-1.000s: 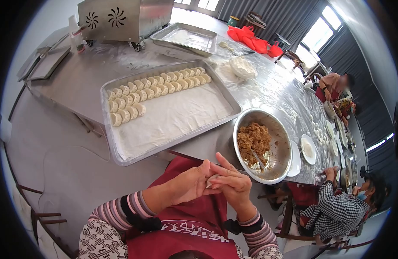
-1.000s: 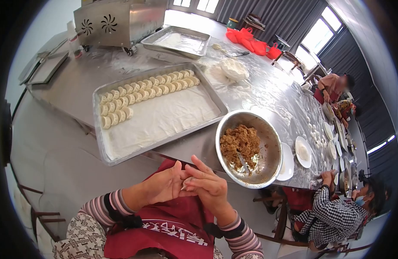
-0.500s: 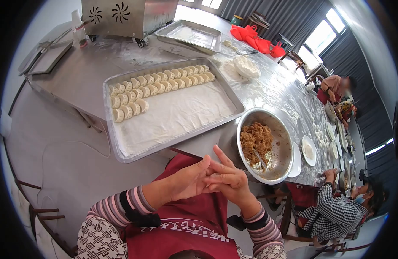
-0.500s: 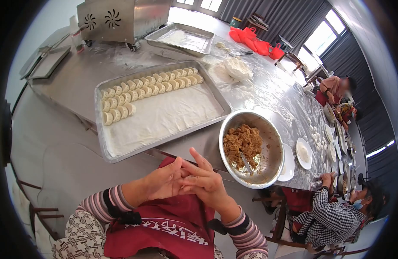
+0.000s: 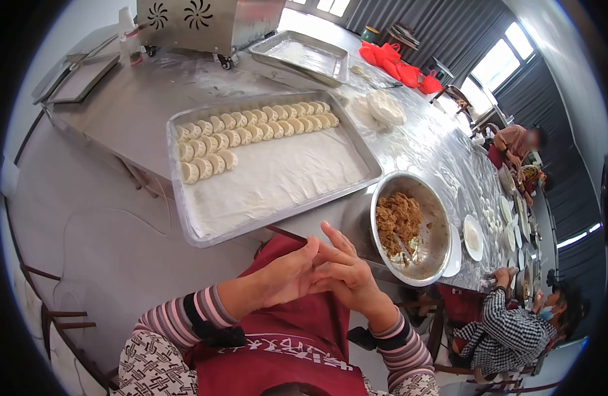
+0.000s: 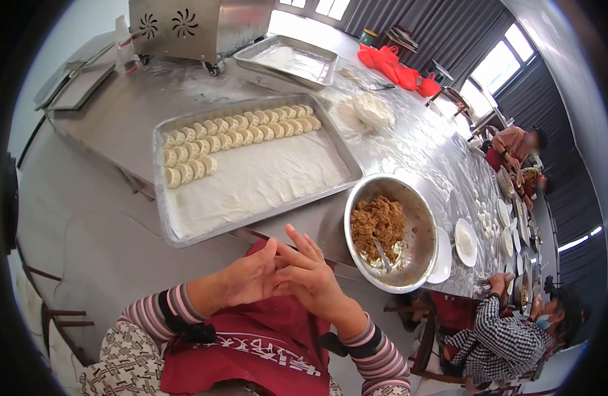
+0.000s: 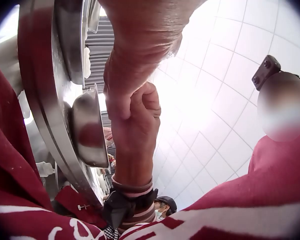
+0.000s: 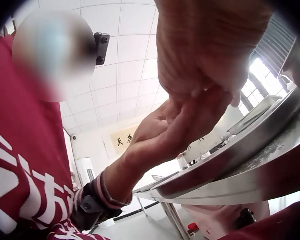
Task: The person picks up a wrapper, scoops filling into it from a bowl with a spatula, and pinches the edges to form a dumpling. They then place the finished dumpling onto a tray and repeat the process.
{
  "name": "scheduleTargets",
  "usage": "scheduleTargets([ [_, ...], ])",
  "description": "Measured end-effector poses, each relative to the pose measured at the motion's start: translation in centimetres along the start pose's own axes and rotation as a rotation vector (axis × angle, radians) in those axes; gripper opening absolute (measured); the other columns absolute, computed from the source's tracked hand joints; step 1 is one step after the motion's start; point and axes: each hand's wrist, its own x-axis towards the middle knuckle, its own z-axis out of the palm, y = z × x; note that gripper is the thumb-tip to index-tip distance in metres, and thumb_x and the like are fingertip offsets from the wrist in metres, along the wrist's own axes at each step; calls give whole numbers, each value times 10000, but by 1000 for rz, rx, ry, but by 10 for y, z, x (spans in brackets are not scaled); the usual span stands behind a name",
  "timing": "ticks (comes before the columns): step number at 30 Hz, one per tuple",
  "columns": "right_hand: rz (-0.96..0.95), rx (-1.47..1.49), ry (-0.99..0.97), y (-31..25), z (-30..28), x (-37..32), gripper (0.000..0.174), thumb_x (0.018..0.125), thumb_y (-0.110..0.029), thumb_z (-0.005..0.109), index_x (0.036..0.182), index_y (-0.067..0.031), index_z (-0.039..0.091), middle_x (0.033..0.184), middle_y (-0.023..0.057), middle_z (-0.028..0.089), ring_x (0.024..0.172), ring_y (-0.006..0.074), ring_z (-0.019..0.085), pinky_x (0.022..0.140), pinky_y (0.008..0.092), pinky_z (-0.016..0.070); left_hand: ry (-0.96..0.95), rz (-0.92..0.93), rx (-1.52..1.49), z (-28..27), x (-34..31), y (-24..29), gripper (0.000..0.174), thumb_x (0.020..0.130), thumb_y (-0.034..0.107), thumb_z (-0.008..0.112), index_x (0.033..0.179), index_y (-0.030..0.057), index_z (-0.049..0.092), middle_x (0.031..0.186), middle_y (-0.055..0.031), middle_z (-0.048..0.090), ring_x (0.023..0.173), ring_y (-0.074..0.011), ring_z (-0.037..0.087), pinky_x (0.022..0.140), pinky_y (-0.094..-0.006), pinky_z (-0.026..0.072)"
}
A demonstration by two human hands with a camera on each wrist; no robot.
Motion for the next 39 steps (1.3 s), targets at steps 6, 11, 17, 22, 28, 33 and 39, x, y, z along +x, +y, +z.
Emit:
scheduleTargets([
  [6, 68, 226, 293, 3, 1, -5, 525, 668, -117, 803, 1159, -25, 640, 1312, 167, 545, 1318, 344, 407, 1052, 416, 367, -34, 91, -26, -10, -8, 4, 749, 974, 557, 227, 1343, -82, 358, 1285, -133, 485, 1200, -198, 482, 1056, -353, 379],
  [11, 9, 216, 407, 3, 22, -2, 410, 662, -56, 792, 1059, -47, 692, 1260, 158, 588, 1286, 349, 448, 1038, 414, 382, -36, 173, 18, -6, -14, 7, 739, 978, 549, 229, 1344, -78, 366, 1298, -130, 483, 1240, -200, 461, 1072, -356, 364],
  [17, -112, 182, 322, 16, 31, 6, 377, 663, -37, 781, 1031, -62, 707, 1287, 164, 567, 1300, 359, 428, 1031, 397, 396, 4, 168, -39, -16, -16, -4, 683, 988, 531, 238, 1338, -32, 401, 1241, -99, 527, 1161, -166, 509, 1015, -324, 401],
  [22, 3, 222, 393, 1, 38, 14, 358, 708, -89, 766, 1057, -40, 698, 1313, 172, 544, 1340, 376, 363, 1059, 414, 352, 77, 194, -61, -20, -16, -5, 692, 978, 560, 232, 1307, -13, 438, 1225, -81, 551, 1138, -168, 521, 1003, -337, 399],
  [28, 46, -9, 440, 2, 36, 9, 412, 786, -218, 717, 1141, -20, 654, 1347, 189, 508, 1359, 385, 325, 1085, 440, 300, 126, 197, -122, -11, -20, 1, 680, 979, 550, 240, 1296, -21, 429, 1229, -111, 548, 1125, -200, 545, 1020, -353, 398],
  [33, -72, -280, 385, 9, 46, 14, 426, 802, -218, 695, 1169, -14, 628, 1345, 183, 510, 1330, 367, 387, 1004, 428, 395, 82, 261, -150, -19, -24, 2, 645, 991, 523, 243, 1290, -12, 442, 1193, -93, 556, 1099, -184, 551, 983, -344, 419],
  [39, -260, -654, -47, -30, 35, 72, 417, 793, -186, 588, 1189, -55, 587, 1112, 89, 616, 1017, 244, 587, 876, 408, 455, 233, 368, -74, -25, -42, 17, 656, 967, 574, 274, 1323, 41, 416, 1228, -66, 531, 1121, -171, 525, 976, -329, 413],
])
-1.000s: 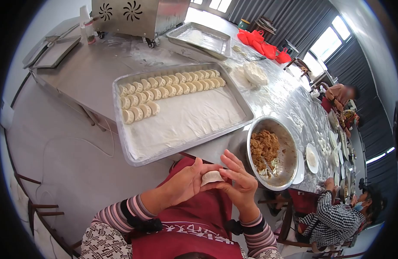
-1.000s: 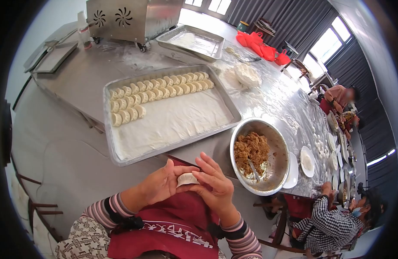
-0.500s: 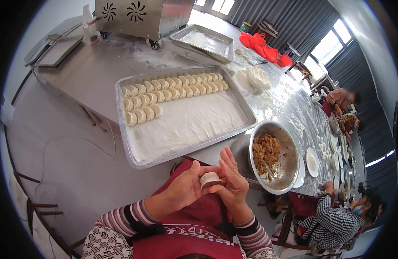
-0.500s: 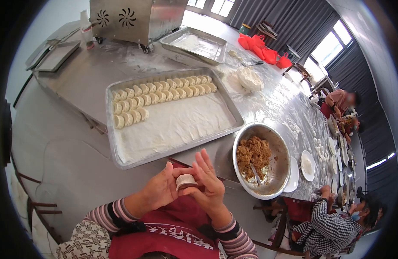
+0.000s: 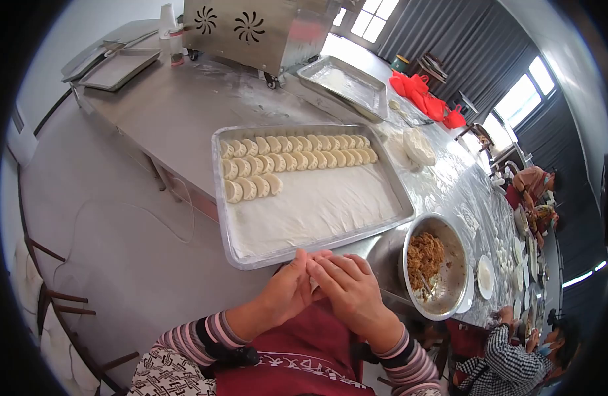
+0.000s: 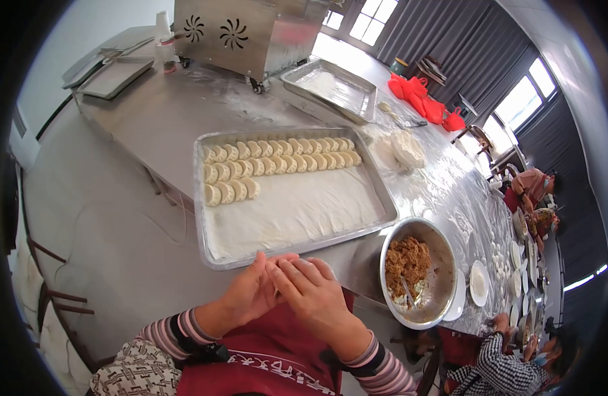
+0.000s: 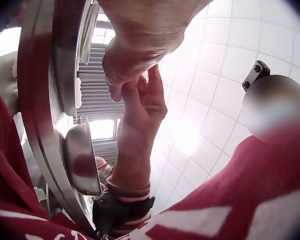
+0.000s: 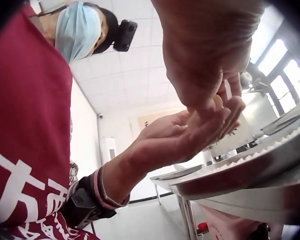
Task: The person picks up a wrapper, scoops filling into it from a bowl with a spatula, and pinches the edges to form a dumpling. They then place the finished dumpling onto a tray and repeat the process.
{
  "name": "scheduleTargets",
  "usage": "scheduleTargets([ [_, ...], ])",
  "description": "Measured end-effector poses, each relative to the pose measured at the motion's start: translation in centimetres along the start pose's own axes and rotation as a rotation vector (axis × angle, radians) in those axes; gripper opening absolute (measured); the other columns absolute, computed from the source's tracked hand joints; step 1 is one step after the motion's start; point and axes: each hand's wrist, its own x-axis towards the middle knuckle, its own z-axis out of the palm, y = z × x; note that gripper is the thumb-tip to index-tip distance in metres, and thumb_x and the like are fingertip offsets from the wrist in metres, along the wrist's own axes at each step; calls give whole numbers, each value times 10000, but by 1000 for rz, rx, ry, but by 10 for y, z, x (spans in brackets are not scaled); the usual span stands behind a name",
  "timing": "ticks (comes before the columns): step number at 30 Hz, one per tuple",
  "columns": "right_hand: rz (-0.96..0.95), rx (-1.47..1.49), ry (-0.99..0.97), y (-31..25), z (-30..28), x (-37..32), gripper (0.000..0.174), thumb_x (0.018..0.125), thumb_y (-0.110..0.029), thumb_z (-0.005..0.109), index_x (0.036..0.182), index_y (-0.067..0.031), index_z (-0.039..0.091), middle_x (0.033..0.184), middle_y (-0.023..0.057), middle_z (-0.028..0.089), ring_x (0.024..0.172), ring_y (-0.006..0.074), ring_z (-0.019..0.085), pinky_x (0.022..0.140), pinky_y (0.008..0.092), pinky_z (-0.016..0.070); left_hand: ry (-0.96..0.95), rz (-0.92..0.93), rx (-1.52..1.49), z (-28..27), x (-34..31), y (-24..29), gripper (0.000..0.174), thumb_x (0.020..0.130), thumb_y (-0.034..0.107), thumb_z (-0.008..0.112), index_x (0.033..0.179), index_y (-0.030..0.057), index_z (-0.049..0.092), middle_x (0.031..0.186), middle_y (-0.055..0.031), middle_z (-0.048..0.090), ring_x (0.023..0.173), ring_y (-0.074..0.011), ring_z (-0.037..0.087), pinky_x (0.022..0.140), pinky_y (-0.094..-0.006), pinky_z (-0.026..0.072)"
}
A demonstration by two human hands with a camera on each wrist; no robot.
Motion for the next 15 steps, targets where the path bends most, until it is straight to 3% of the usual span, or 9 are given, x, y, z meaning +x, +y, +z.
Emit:
scheduleTargets([
  [4, -46, 35, -194, 8, -3, 34, 412, 752, -171, 640, 1145, -55, 597, 1058, 86, 619, 974, 237, 590, 819, 383, 472, -23, 22, -41, -16, -4, 22, 657, 963, 574, 295, 1343, 44, 374, 1248, -80, 521, 1158, -202, 511, 995, -367, 405],
  [6, 103, 277, -236, 18, -1, 54, 371, 710, -132, 697, 1063, -41, 625, 951, 100, 629, 905, 257, 602, 739, 368, 488, -64, 29, -68, -19, -4, 33, 660, 963, 569, 299, 1343, 33, 364, 1253, -101, 517, 1170, -226, 507, 1014, -390, 397],
  [7, 104, 275, -235, 28, 8, 62, 371, 710, -132, 697, 1063, -41, 625, 951, 100, 629, 905, 257, 602, 739, 368, 488, 5, 20, -110, -19, -5, 37, 608, 980, 527, 300, 1324, 32, 378, 1265, -132, 504, 1200, -255, 487, 1030, -405, 385],
  [9, 293, 434, 27, 58, 38, 76, 337, 719, -89, 741, 1028, 11, 652, 865, 92, 662, 701, 215, 625, 605, 313, 492, 71, 8, -149, -24, -3, 41, 556, 997, 486, 301, 1304, 31, 391, 1276, -164, 491, 1231, -284, 468, 1047, -420, 372],
  [10, 293, 433, 32, 68, 47, 85, 337, 719, -89, 741, 1028, 11, 652, 865, 92, 662, 701, 215, 625, 605, 313, 492, 87, -4, -137, -28, -4, 41, 545, 999, 472, 312, 1307, 28, 388, 1289, -187, 479, 1245, -303, 455, 1056, -429, 364],
  [12, 636, 617, -16, 86, 65, 105, 245, 753, -74, 705, 966, 40, 671, 773, 117, 677, 634, 192, 627, 591, 299, 492, 119, 2, -80, -32, -4, 42, 573, 991, 457, 350, 1310, -19, 369, 1311, -233, 455, 1239, -339, 456, 1060, -458, 369],
  [15, 774, 577, 4, 105, 94, 125, 216, 707, -80, 715, 894, 27, 689, 763, 165, 677, 675, 230, 664, 661, 339, 518, 139, 21, -30, -39, -3, 44, 552, 986, 423, 391, 1304, -27, 368, 1304, -232, 460, 1227, -335, 467, 1056, -451, 371],
])
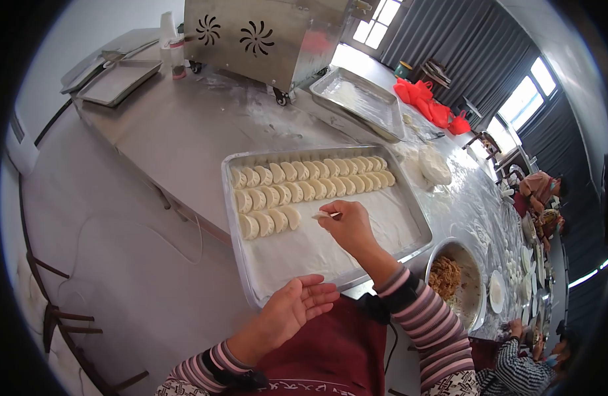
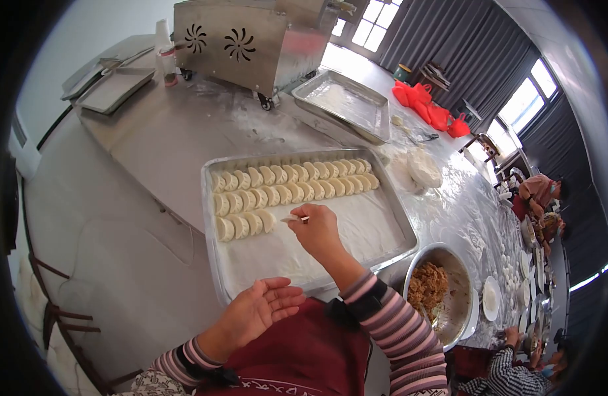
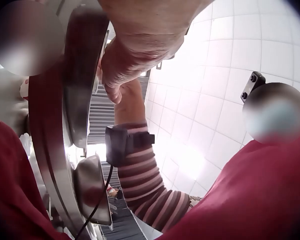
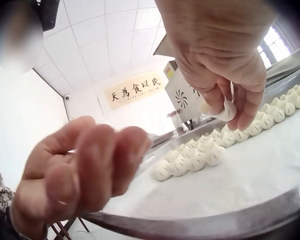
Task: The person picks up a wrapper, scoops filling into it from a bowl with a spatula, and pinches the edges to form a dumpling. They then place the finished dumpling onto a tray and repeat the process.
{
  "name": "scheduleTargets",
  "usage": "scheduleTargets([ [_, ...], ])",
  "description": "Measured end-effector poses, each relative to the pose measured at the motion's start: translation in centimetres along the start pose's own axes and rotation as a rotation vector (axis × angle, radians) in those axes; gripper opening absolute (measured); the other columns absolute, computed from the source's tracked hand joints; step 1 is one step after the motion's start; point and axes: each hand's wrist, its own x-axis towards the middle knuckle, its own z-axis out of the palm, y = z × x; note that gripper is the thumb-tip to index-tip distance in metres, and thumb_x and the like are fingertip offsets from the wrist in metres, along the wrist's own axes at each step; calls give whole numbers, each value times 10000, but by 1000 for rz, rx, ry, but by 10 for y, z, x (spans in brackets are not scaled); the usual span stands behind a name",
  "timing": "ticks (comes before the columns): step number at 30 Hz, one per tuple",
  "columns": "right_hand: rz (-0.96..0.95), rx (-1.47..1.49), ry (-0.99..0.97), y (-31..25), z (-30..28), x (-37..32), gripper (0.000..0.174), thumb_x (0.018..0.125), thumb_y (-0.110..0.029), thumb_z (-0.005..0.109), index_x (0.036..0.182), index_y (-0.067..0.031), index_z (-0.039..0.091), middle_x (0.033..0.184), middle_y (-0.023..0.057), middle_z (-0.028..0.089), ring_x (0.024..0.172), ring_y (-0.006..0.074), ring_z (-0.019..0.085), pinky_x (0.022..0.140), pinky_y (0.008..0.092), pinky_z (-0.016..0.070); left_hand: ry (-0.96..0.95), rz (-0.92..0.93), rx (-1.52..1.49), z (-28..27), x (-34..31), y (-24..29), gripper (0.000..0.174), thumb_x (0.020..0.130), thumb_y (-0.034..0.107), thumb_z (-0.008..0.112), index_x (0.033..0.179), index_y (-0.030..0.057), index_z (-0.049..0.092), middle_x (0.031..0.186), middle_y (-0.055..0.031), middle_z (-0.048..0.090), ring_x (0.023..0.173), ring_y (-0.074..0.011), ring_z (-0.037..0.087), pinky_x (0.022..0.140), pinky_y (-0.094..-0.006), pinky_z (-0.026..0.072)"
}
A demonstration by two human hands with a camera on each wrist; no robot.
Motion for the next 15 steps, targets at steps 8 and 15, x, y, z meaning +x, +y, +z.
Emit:
scheduleTargets([
  [8, 82, -250, 9, 20, 34, 34, 212, 709, -193, 701, 847, -33, 706, 777, 159, 680, 749, 316, 664, 692, 377, 519, -33, -22, 18, -8, 3, 2, 616, 933, 415, 519, 1315, -31, 333, 1284, -219, 468, 1202, -317, 488, 1037, -427, 396],
  [15, 22, -231, -3, 36, 50, 49, 194, 684, -168, 721, 756, 8, 688, 667, 150, 661, 625, 255, 658, 606, 347, 511, -76, -22, 2, -10, 4, 4, 660, 912, 417, 566, 1324, -37, 320, 1289, -218, 464, 1197, -310, 494, 1039, -425, 396],
])
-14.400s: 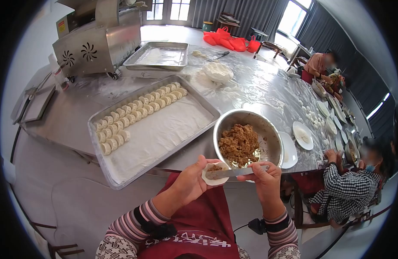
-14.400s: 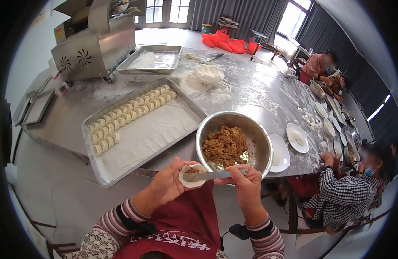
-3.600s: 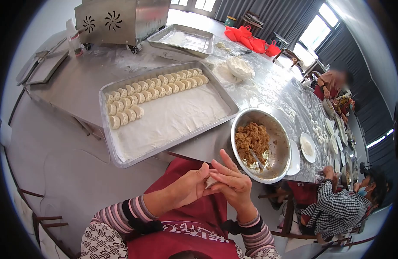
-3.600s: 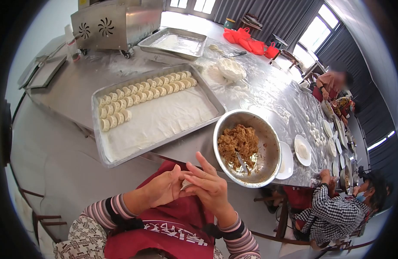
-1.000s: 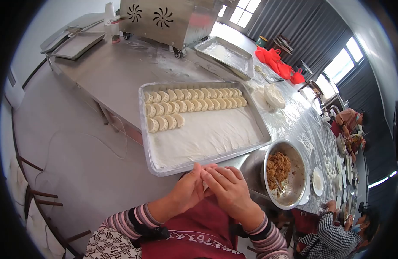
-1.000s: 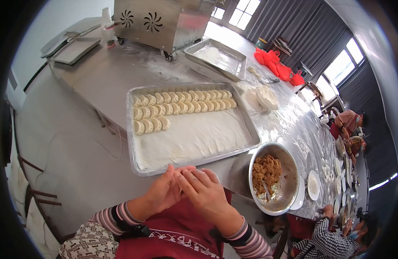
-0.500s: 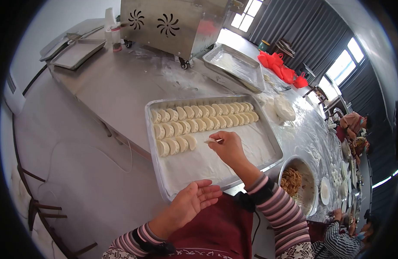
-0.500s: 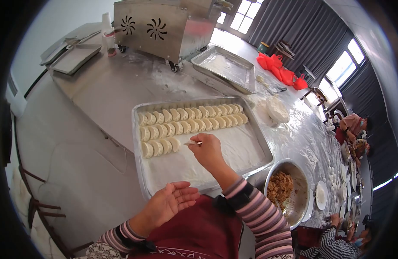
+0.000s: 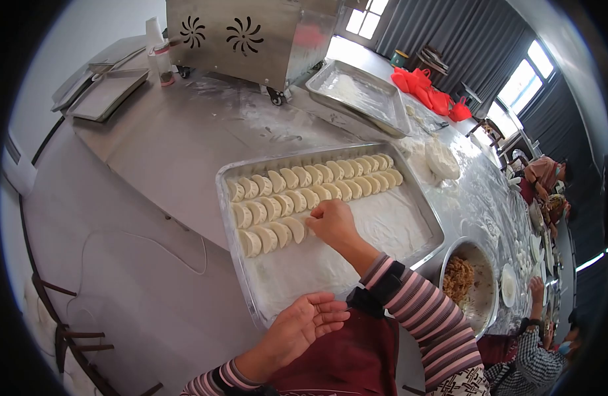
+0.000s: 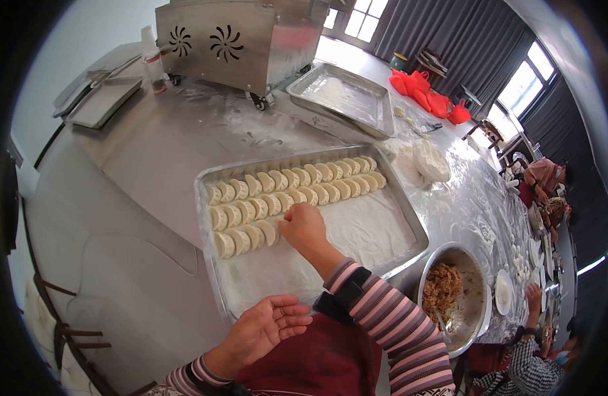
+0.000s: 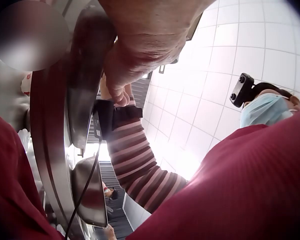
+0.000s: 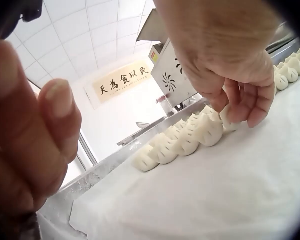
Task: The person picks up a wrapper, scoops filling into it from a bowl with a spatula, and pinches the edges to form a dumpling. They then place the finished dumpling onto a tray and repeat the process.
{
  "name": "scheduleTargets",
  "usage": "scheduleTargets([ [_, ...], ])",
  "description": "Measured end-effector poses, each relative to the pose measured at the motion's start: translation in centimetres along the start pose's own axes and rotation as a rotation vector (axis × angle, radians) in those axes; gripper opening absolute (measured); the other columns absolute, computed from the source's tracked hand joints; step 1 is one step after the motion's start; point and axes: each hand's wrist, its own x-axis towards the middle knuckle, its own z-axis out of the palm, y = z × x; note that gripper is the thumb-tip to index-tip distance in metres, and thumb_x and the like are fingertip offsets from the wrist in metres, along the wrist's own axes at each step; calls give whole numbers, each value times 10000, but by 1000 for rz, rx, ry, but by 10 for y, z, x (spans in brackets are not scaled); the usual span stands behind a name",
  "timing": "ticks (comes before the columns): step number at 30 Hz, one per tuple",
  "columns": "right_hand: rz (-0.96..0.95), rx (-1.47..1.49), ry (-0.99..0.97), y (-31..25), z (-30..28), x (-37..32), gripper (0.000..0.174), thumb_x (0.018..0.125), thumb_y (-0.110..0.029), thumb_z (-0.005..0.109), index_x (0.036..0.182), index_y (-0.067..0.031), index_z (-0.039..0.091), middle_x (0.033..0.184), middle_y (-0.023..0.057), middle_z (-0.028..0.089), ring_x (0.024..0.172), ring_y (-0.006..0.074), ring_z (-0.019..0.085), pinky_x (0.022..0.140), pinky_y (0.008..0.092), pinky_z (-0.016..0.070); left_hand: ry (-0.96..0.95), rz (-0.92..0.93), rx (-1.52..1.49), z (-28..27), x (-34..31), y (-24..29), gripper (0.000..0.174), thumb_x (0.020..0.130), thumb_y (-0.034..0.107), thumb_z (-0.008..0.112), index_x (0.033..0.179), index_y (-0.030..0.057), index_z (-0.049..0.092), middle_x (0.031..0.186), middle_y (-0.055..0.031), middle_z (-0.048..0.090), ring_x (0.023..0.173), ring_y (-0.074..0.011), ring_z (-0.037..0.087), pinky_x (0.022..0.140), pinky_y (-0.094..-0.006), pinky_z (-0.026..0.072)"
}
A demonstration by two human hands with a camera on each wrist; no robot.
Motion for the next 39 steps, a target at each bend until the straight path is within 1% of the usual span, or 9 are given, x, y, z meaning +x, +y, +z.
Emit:
scheduleTargets([
  [2, -11, 4, -9, 2, 3, 2, 185, 679, -166, 721, 737, 7, 686, 651, 150, 655, 615, 258, 656, 599, 349, 510, 6, -3, 6, 0, 0, 0, 662, 912, 418, 566, 1324, -37, 321, 1285, -216, 468, 1193, -309, 497, 1039, -424, 396],
  [4, 51, 38, -36, 0, 6, 3, 139, 677, -150, 683, 718, -18, 673, 729, 191, 651, 733, 356, 645, 679, 426, 509, 13, -5, 16, 0, 0, -1, 664, 911, 420, 567, 1325, -38, 321, 1282, -215, 472, 1190, -307, 500, 1038, -423, 396],
  [8, 85, 22, -86, -3, 1, 0, 162, 690, -149, 690, 779, -15, 675, 808, 199, 664, 789, 359, 644, 726, 425, 508, 8, 44, 40, -2, 1, -6, 642, 919, 410, 559, 1320, -37, 332, 1270, -209, 487, 1182, -301, 508, 1029, -419, 403],
  [13, -212, -72, 149, -13, -42, -37, 264, 728, -171, 710, 925, 0, 666, 852, 179, 662, 711, 305, 642, 686, 392, 501, -19, 74, 75, 2, -4, -10, 580, 938, 378, 540, 1314, -24, 359, 1273, -199, 494, 1178, -288, 514, 1022, -415, 410],
  [15, -153, -41, 64, -41, -84, -75, 234, 770, -191, 687, 943, -36, 657, 914, 153, 639, 883, 343, 617, 752, 430, 487, -23, 26, 138, 10, -9, -11, 505, 957, 333, 521, 1304, -10, 392, 1254, -192, 518, 1160, -279, 532, 1011, -406, 422],
  [19, -148, -21, 73, -47, -141, -164, 203, 783, -170, 681, 940, -42, 663, 875, 118, 632, 709, 288, 636, 655, 387, 501, -54, -30, 232, 24, -11, -26, 455, 967, 292, 512, 1299, -3, 411, 1232, -191, 538, 1141, -276, 549, 994, -402, 440],
  [23, -68, 39, 106, -8, -173, -251, 193, 782, -174, 706, 914, -40, 664, 829, 103, 625, 620, 223, 627, 562, 330, 491, -47, -47, 333, 34, -9, -43, 419, 958, 264, 534, 1267, -1, 435, 1172, -189, 577, 1073, -279, 591, 955, -410, 474],
  [31, 353, 189, 352, 98, -193, -396, 206, 784, -184, 712, 927, -39, 685, 781, 114, 666, 668, 220, 650, 618, 327, 507, -98, -120, 455, 64, 15, -84, 417, 935, 254, 575, 1228, -15, 449, 1103, -194, 607, 981, -276, 628, 863, -391, 531],
  [39, 617, 95, 736, 217, -232, -436, 156, 742, -175, 706, 785, -26, 694, 695, 154, 653, 628, 258, 653, 591, 335, 500, -158, -268, 515, 91, 44, -117, 370, 949, 225, 556, 1217, -19, 484, 1119, -182, 612, 1008, -262, 623, 894, -377, 513],
])
